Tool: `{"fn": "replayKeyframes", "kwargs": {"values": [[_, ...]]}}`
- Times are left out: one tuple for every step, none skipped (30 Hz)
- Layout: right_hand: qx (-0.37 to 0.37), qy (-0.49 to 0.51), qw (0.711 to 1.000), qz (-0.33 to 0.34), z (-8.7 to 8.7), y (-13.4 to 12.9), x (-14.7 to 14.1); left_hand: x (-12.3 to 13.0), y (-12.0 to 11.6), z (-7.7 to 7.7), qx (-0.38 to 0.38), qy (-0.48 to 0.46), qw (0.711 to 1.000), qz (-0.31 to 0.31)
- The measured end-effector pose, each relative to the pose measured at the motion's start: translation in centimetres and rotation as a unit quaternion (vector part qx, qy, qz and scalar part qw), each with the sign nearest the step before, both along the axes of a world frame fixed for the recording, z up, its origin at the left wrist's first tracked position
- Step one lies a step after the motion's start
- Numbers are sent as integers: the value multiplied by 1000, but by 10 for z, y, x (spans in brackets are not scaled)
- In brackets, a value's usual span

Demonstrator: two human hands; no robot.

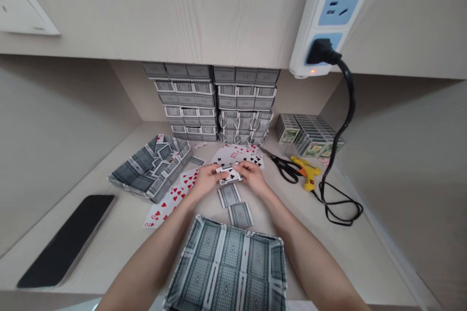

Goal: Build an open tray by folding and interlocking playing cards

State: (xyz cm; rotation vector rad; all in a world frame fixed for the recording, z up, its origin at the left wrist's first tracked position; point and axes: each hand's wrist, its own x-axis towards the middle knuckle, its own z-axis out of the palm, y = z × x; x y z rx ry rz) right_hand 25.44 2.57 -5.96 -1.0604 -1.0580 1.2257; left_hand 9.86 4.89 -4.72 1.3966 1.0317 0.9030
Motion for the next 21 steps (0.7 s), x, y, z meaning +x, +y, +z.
{"fn": "replayKeyframes", "kwargs": {"values": [[6, -4, 1000, 5, 0, 0, 0, 0, 1, -1, 3, 4, 1000, -5], [13, -11, 1000, 10, 1, -1, 0, -1, 1, -2, 6, 9, 1000, -9], [18, -19, 1000, 14, 2, -2, 0, -1, 2, -3, 9, 15, 1000, -13], [21, -27, 999, 19, 4, -3, -1, -2, 2, -4, 13, 20, 1000, -18], [22, -36, 999, 23, 5, -4, -1, -2, 3, -5, 16, 26, 999, -24], [21, -44, 998, 26, 7, -5, -1, -3, 3, -5, 18, 31, 999, -30], [19, -51, 998, 27, 9, -7, -2, -4, 3, -5, 20, 35, 999, -37], [15, -56, 998, 29, 10, -8, -2, -4, 4, -5, 21, 38, 998, -44], [13, -60, 998, 29, 11, -8, -2, -5, 4, -5, 22, 41, 998, -48], [11, -62, 998, 30, 12, -9, -2, -5, 4, -5, 23, 44, 998, -50], [12, -65, 997, 29, 12, -9, -2, -5, 4, -5, 23, 45, 997, -51], [13, -68, 997, 27, 12, -10, -2, -5, 4, -5, 23, 45, 997, -50], [16, -72, 997, 23, 12, -9, -1, -5, 4, -5, 20, 44, 998, -50], [19, -77, 997, 17, 11, -9, -1, -5, 4, -5, 16, 40, 998, -50], [22, -83, 996, 10, 10, -8, -1, -5, 4, -5, 11, 37, 998, -50], [26, -90, 996, 2, 9, -8, -1, -5, 4, -6, 7, 33, 998, -50], [32, -97, 995, -8, 8, -7, -2, -4, 4, -6, 4, 31, 998, -49], [41, -108, 993, -18, 7, -7, -2, -4, 4, -6, 2, 30, 998, -49], [51, -123, 991, -29, 6, -7, -2, -4, 4, -6, 0, 28, 998, -49], [62, -143, 987, -40, 5, -7, -2, -4, 4, -5, -2, 25, 998, -51], [74, -170, 981, -54, 4, -7, -2, -4, 4, -4, -4, 23, 998, -54]]}}
